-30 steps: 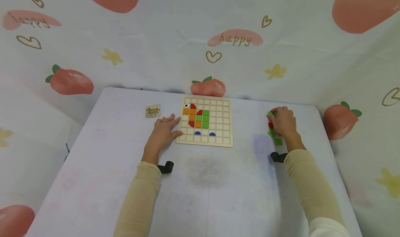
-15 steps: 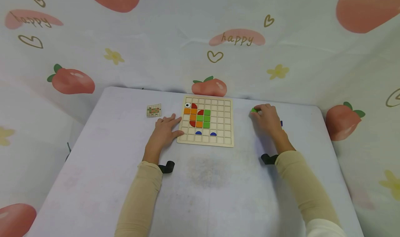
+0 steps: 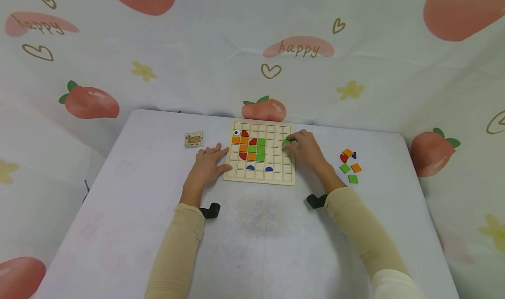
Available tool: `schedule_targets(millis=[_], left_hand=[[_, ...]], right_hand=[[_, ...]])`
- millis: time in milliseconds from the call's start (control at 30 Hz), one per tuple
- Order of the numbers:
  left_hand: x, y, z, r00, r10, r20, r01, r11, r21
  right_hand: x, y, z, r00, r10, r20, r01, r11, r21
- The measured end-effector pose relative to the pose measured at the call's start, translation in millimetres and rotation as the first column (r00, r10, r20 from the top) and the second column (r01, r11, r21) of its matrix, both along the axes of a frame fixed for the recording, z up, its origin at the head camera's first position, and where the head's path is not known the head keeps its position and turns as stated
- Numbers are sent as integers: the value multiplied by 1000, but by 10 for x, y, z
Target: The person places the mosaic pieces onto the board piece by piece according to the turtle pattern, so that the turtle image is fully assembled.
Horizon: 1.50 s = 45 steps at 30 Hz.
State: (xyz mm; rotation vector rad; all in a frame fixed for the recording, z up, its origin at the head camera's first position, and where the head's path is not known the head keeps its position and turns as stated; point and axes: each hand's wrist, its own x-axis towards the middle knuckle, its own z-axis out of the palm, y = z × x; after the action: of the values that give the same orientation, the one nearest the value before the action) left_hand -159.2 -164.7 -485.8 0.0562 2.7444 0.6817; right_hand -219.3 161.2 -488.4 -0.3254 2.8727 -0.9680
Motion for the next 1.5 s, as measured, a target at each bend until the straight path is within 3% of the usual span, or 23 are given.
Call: schedule_targets(millis=[300, 467, 933, 1267, 1500], left_hand=[[-8, 0, 1, 1000, 1, 5, -1, 1000, 10], [0, -7, 2, 1000, 11, 16, -11, 1000, 9], [-10, 1, 14, 1000, -1, 18, 1, 1000, 5], [-9, -1, -4, 1000, -6, 17, 5, 1000, 17], [-13, 3, -3, 1000, 7, 25, -8, 1000, 13]], right_hand=[[-56, -338, -18, 997, 62, 53, -56, 992, -109], [-118, -423, -64, 993, 44, 109, -28, 990, -140], [-166, -495, -117, 998, 20, 54, -20, 1000, 7], [-141, -500, -122, 999, 7, 38, -8, 1000, 26], [-130, -463, -94, 995, 47, 94, -47, 999, 4]])
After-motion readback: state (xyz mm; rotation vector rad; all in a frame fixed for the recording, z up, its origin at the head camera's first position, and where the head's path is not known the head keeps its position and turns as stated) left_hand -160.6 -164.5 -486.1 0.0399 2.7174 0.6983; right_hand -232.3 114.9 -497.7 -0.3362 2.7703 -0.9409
